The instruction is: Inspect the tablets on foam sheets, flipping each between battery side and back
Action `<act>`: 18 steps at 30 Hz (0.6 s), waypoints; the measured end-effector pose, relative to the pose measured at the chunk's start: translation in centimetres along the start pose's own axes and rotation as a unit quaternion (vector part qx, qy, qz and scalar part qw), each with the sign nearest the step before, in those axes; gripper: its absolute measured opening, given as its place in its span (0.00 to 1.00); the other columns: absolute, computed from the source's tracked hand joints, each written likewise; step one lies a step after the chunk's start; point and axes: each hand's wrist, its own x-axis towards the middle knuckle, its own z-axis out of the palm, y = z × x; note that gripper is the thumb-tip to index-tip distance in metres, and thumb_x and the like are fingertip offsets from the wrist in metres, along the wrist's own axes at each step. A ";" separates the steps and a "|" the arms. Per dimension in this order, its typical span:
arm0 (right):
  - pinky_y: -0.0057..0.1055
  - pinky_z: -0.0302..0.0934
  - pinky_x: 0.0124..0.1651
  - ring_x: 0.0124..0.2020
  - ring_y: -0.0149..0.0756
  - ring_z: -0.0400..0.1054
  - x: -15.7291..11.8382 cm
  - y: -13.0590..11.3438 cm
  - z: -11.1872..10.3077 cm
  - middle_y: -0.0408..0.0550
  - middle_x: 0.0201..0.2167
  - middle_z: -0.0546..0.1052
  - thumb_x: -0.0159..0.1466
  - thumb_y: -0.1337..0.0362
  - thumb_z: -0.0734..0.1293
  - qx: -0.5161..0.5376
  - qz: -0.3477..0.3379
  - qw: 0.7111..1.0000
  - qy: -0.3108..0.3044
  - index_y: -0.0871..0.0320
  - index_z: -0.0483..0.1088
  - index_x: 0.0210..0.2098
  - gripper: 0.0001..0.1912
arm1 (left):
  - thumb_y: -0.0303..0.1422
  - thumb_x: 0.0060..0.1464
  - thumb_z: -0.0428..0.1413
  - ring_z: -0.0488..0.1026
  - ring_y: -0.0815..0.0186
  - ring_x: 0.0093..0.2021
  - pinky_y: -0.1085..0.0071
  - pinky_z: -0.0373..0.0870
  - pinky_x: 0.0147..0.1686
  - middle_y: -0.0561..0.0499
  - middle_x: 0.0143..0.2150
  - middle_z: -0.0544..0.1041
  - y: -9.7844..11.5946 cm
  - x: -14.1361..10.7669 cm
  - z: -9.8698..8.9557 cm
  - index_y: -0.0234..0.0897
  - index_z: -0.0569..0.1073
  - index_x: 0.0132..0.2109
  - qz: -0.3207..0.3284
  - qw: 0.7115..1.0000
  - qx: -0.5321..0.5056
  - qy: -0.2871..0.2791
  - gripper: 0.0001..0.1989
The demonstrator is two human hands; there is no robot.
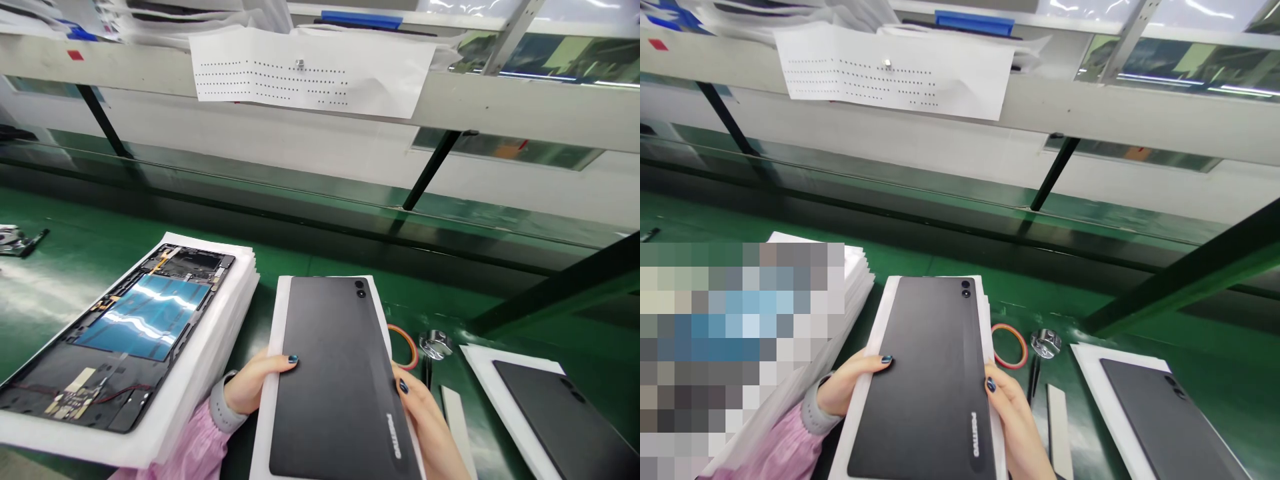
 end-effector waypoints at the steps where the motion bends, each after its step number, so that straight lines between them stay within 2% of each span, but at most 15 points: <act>1: 0.40 0.67 0.48 0.47 0.53 0.74 -0.1 -0.2 0.1 0.53 0.47 0.80 0.54 0.46 0.75 0.005 0.000 1.000 -0.004 0.49 0.81 0.42 0.21 | 0.38 0.37 0.70 0.80 0.59 0.34 0.70 0.75 0.34 0.45 0.34 0.83 0.0 0.0 -0.1 0.32 0.81 0.38 -0.006 1.000 0.002 0.006 0.20; 4: 0.39 0.66 0.51 0.49 0.53 0.73 -0.5 -0.9 0.6 0.53 0.49 0.79 0.52 0.45 0.75 -0.007 -0.019 1.000 -0.008 0.49 0.81 0.42 0.23 | 0.40 0.37 0.70 0.80 0.60 0.32 0.72 0.74 0.32 0.45 0.31 0.83 0.0 0.1 -0.1 0.31 0.81 0.38 -0.021 1.000 -0.004 0.023 0.22; 8: 0.39 0.67 0.50 0.50 0.53 0.72 -0.9 -1.4 1.0 0.54 0.48 0.79 0.51 0.43 0.75 -0.018 -0.019 1.000 -0.010 0.49 0.81 0.42 0.24 | 0.39 0.36 0.70 0.78 0.63 0.26 0.73 0.73 0.29 0.47 0.25 0.81 0.2 0.1 0.2 0.30 0.81 0.33 -0.024 0.999 -0.022 0.034 0.18; 12: 0.44 0.62 0.57 0.56 0.56 0.67 -1.0 -1.4 1.1 0.54 0.52 0.77 0.51 0.41 0.74 -0.030 -0.022 0.999 -0.029 0.50 0.80 0.46 0.29 | 0.39 0.36 0.71 0.78 0.63 0.25 0.73 0.73 0.29 0.47 0.24 0.81 0.4 0.1 0.3 0.29 0.81 0.32 -0.022 0.999 -0.031 0.031 0.18; 15: 0.44 0.55 0.63 0.62 0.57 0.60 -0.4 -0.9 -0.1 0.53 0.53 0.77 0.52 0.40 0.72 -0.064 -0.028 0.996 -0.048 0.50 0.79 0.48 0.31 | 0.40 0.36 0.71 0.77 0.63 0.23 0.72 0.72 0.29 0.47 0.22 0.80 0.6 0.1 0.4 0.30 0.81 0.30 -0.027 0.998 -0.039 0.030 0.18; 18: 0.44 0.53 0.64 0.63 0.57 0.60 0.5 -0.3 -1.9 0.53 0.53 0.76 0.53 0.39 0.71 -0.103 -0.027 0.991 -0.079 0.50 0.78 0.51 0.32 | 0.41 0.35 0.71 0.77 0.64 0.22 0.72 0.73 0.30 0.47 0.22 0.80 0.8 0.0 0.6 0.30 0.81 0.29 -0.033 0.998 -0.044 0.029 0.18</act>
